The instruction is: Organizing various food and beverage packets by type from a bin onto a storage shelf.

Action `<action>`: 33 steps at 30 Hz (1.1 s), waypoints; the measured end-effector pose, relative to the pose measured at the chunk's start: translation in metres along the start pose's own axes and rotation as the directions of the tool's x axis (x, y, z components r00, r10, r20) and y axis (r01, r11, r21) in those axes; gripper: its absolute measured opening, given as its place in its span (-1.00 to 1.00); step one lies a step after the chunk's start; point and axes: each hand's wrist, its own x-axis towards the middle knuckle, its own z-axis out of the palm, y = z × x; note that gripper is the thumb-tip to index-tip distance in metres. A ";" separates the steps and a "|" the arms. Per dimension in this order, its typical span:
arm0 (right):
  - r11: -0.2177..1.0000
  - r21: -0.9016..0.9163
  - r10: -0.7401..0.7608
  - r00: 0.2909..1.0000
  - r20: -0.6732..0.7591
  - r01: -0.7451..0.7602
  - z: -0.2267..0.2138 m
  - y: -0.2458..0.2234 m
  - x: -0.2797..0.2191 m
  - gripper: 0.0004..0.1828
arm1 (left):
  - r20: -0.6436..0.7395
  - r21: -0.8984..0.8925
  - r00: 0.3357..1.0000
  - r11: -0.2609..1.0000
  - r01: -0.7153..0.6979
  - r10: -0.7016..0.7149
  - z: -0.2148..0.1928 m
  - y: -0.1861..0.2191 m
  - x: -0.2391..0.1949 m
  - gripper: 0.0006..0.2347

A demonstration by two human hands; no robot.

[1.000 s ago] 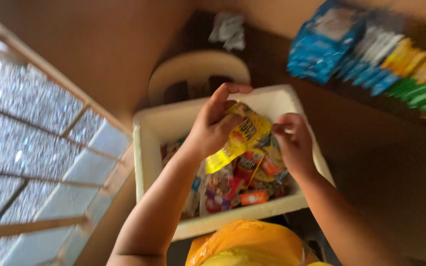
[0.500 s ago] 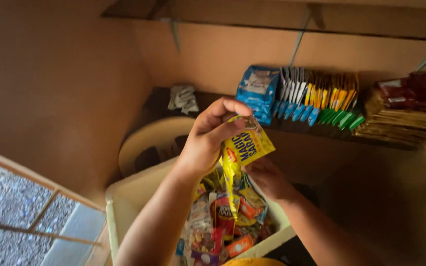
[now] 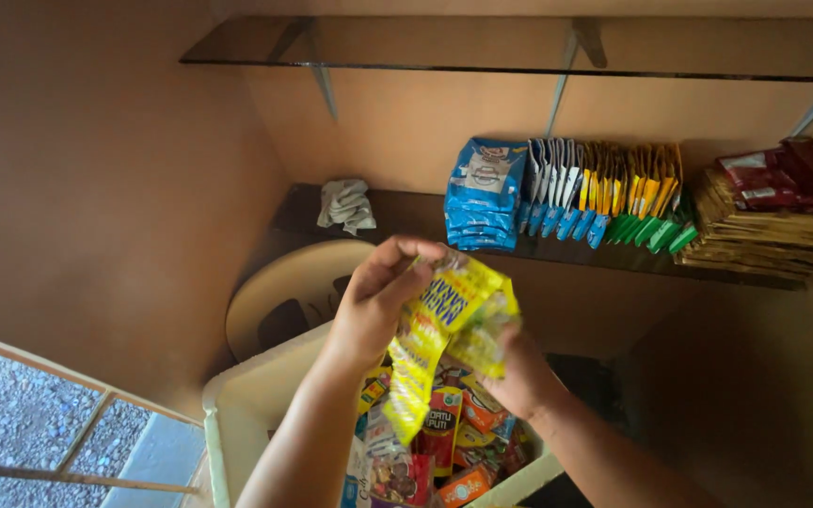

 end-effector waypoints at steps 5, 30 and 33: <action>0.967 0.180 -0.210 0.966 0.154 0.181 0.053 -0.047 0.010 -0.12 | -0.021 0.253 1.000 0.967 0.019 -0.014 0.005 -0.021 -0.017 -0.86; 0.968 0.056 -0.248 0.968 0.035 0.246 0.062 -0.059 0.013 -0.37 | 0.034 0.479 0.998 0.875 -0.065 0.056 -0.003 -0.054 -0.031 -0.75; 0.939 0.212 -0.303 0.943 0.139 0.270 0.114 -0.050 0.004 -0.25 | -0.251 0.423 0.931 0.895 -0.142 0.266 0.002 -0.081 -0.023 -0.72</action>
